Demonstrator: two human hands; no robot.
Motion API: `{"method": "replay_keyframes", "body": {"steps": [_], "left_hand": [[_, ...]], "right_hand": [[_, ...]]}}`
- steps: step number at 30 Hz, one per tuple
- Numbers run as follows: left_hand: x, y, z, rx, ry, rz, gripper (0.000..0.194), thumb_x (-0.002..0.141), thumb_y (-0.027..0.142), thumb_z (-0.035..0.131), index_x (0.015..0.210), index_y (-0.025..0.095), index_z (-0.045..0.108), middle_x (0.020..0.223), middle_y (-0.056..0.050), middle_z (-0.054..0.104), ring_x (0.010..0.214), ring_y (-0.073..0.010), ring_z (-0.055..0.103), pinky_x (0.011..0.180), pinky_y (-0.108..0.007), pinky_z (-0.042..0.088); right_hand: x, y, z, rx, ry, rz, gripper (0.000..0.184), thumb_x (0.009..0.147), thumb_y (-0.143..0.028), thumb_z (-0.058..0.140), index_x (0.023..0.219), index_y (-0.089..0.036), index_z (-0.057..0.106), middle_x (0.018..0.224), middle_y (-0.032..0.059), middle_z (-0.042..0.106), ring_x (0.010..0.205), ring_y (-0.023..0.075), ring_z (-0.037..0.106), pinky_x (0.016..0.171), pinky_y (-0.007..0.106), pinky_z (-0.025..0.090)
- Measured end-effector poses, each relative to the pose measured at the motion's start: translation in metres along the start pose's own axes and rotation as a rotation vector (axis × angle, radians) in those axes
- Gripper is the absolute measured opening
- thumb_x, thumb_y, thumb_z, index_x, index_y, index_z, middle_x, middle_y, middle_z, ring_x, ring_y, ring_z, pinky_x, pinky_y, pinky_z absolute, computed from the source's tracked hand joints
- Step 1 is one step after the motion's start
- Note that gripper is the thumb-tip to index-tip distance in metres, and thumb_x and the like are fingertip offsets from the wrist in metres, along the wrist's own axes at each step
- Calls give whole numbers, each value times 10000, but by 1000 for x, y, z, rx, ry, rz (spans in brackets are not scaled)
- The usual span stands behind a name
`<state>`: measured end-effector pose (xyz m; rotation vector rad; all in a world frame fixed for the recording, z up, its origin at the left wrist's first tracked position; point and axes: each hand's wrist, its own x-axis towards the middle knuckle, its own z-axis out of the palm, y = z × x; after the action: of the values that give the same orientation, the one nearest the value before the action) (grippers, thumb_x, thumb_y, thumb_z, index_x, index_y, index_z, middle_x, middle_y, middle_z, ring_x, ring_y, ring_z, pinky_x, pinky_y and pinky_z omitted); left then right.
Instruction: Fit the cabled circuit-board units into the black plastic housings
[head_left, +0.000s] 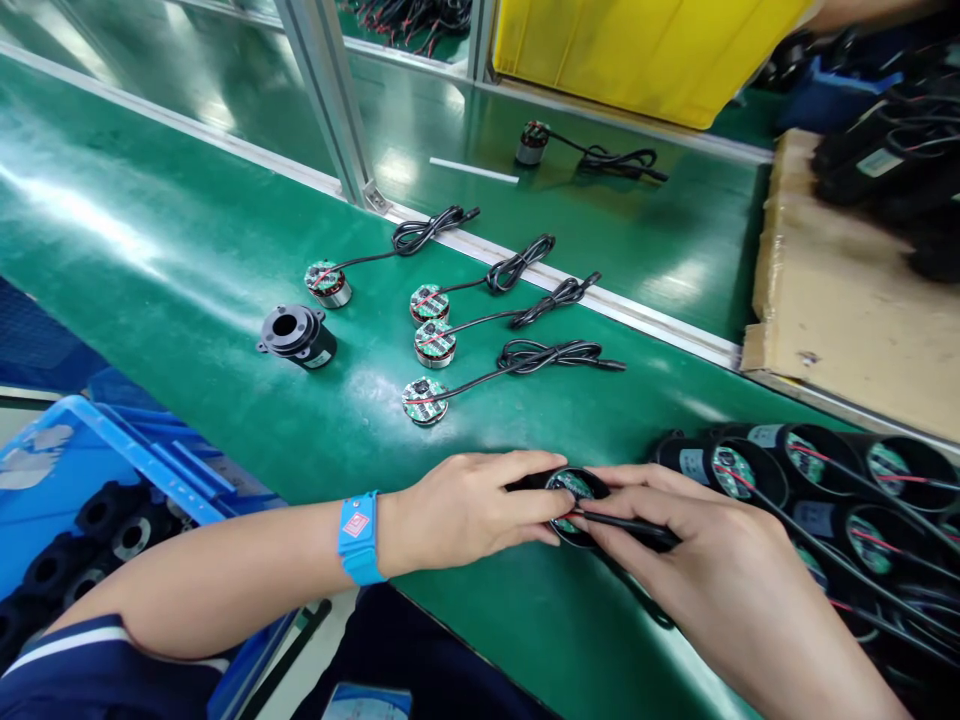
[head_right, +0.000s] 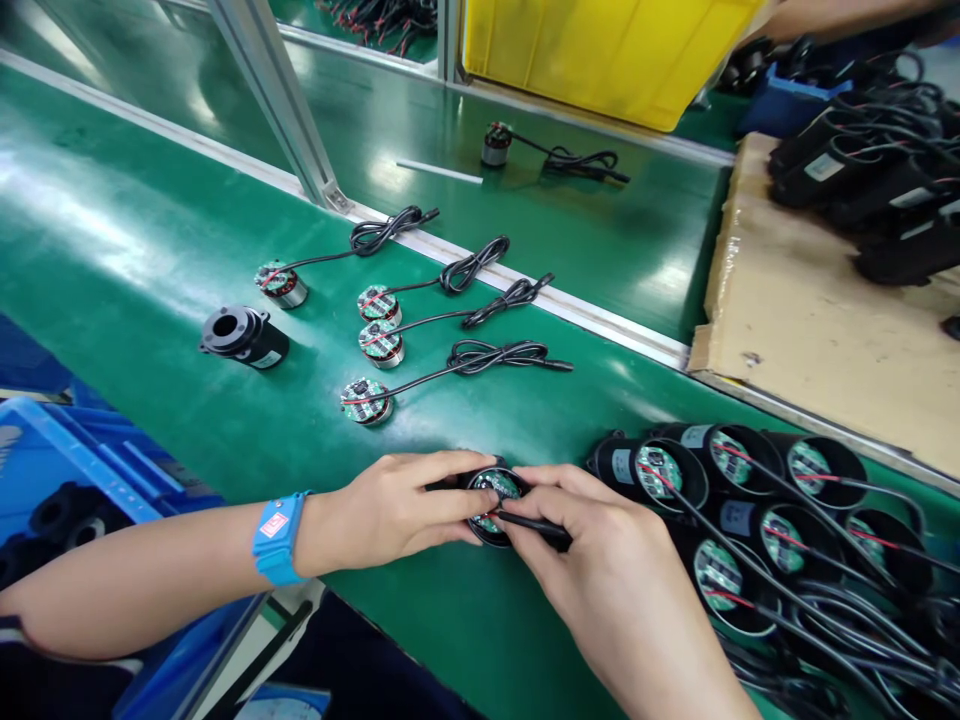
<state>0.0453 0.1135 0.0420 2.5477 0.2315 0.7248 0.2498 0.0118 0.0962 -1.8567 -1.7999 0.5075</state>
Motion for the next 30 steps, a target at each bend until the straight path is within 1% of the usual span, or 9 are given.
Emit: {"method": "replay_keyframes", "body": {"steps": [3,6,11,16,21,23,27,30], "left_hand": [[0,0,2,16,6,-11,340,1061,413,440,1159,167,652,1313,-116,679,1192,-170,684,1001,-274,597],[0,1,4,29,10,-32,362,1060,434,434,1172,176,661,1318,-105,683,1195,-165,684,991,-267,600],[-1,3,5,15,-20,-52,370,1052,437,455,1175,172,682,1308,-106,688,1197,-179,684,979,-275,608],[0,2,4,25,-37,-47,351,1037,448,489,1173,184,677,1342,-121,654,1129,-190,716,924,-294,632],[2,2,5,14,-14,-45,335,1030,439,513,1226,195,633,1320,-97,668,1134,-184,711,943,-289,621],[3,1,5,0,-23,-55,339,1024,435,528,1245,195,619,1320,-94,667,1133,-187,710,935,-288,623],[4,0,4,17,-28,-43,342,1028,433,515,1239,183,615,1305,-112,664,1081,-195,725,883,-291,635],[5,1,5,32,-30,-34,339,1026,415,516,1238,166,604,1290,-134,660,1089,-215,716,897,-321,628]], "right_hand": [[1,-1,-1,23,-24,26,186,868,-262,615,803,-305,784,928,-24,768,761,128,760,667,184,605],[2,-2,-2,33,-43,38,172,867,-247,618,805,-294,772,942,-13,763,780,142,755,673,212,602],[5,-3,-2,21,-65,32,145,847,-192,633,801,-269,747,932,-4,752,806,154,747,673,231,586],[10,-6,-4,-41,-104,38,142,814,-130,651,787,-253,717,888,-7,729,735,153,721,653,252,564],[12,-5,-4,-13,-142,52,181,821,-92,652,785,-263,702,898,-31,722,749,140,708,674,240,540],[12,-4,-4,4,-157,69,200,825,-73,649,778,-263,693,891,-41,710,742,130,699,675,235,528],[13,-2,-5,16,-167,78,228,818,-47,655,756,-263,685,865,-44,690,783,137,707,660,228,513],[15,0,-7,25,-174,70,238,804,-35,675,765,-270,691,862,-48,689,797,140,711,653,227,507]]}}
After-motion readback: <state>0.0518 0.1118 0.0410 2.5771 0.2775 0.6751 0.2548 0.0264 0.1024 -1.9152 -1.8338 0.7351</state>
